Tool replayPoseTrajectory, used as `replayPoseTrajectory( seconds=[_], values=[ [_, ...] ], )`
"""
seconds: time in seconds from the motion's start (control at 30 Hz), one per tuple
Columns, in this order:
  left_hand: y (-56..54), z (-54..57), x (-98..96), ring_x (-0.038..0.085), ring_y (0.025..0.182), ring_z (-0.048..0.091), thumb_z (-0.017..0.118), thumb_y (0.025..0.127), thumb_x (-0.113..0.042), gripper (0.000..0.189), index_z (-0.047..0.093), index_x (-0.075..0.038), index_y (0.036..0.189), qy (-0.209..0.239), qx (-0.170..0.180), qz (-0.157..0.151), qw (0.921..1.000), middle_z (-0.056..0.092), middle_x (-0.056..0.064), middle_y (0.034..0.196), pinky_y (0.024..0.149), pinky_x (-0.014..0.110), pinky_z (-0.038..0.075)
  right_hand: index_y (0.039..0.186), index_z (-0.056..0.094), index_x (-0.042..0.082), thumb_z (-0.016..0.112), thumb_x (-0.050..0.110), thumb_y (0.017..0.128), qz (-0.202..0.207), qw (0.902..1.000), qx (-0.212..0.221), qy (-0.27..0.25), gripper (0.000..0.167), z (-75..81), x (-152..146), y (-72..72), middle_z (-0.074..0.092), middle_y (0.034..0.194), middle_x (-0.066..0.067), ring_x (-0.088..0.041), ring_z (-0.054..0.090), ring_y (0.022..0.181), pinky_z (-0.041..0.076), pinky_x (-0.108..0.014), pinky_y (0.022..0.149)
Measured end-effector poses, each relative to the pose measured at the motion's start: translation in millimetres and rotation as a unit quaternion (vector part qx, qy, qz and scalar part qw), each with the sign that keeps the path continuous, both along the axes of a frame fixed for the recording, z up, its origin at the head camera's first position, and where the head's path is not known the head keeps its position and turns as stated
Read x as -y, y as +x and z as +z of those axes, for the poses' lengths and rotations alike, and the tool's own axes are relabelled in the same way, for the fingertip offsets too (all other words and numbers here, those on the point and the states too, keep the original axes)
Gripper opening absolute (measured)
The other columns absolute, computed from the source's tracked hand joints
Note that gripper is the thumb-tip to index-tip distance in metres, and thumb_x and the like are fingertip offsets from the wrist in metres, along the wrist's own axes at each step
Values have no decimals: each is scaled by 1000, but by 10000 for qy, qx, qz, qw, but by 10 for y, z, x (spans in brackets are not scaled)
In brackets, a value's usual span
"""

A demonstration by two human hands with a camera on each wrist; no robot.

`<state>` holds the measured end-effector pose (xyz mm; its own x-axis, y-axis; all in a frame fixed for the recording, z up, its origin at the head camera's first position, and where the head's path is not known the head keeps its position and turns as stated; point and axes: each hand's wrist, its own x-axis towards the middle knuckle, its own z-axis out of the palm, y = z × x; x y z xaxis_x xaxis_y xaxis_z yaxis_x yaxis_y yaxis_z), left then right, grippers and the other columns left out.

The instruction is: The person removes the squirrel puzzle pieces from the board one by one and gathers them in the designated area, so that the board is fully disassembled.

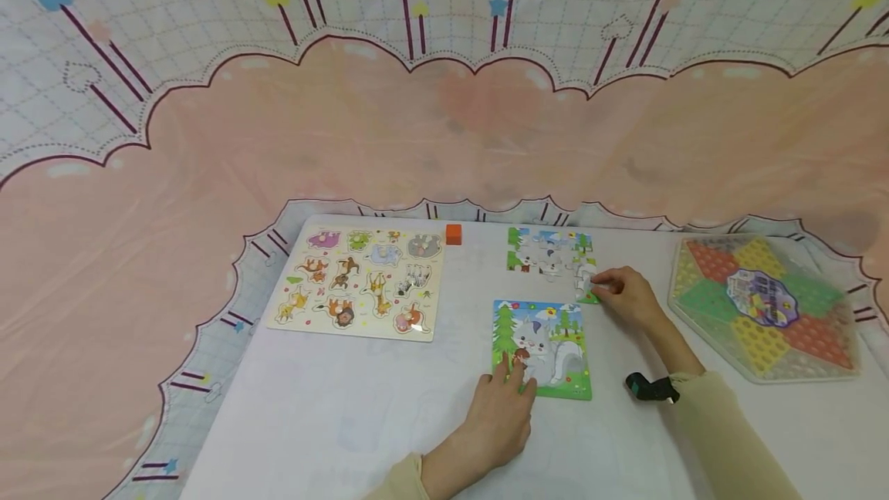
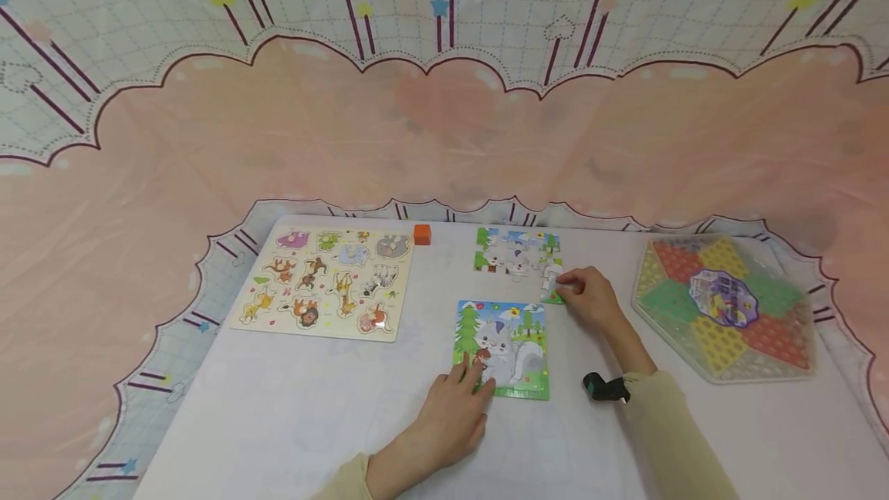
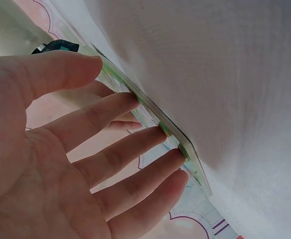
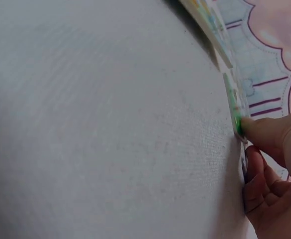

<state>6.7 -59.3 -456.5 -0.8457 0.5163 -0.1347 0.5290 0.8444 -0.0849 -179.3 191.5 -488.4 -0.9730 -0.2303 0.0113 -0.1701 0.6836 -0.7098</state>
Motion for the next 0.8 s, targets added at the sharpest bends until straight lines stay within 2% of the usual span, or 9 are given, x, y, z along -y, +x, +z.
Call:
replayPoseTrajectory(
  seconds=[0.53,0.8],
  values=[
    [-11,-5,4,32,128,48,63,91,-43,47,64,-18,132,67,48,5,10000,53,13,138,77,32,48,101,71,-8,73,1,86,42,9996,-273,-111,17,-70,-19,35,58,90,-16,-18,50,75,40,-24,65],
    [-7,5,5,33,128,48,63,90,-43,47,64,-18,131,61,-49,3,10000,54,13,138,76,31,48,103,71,-7,71,4,88,6,9997,-145,-171,18,-38,-21,38,60,94,-18,-21,52,78,41,-24,67]
  ],
)
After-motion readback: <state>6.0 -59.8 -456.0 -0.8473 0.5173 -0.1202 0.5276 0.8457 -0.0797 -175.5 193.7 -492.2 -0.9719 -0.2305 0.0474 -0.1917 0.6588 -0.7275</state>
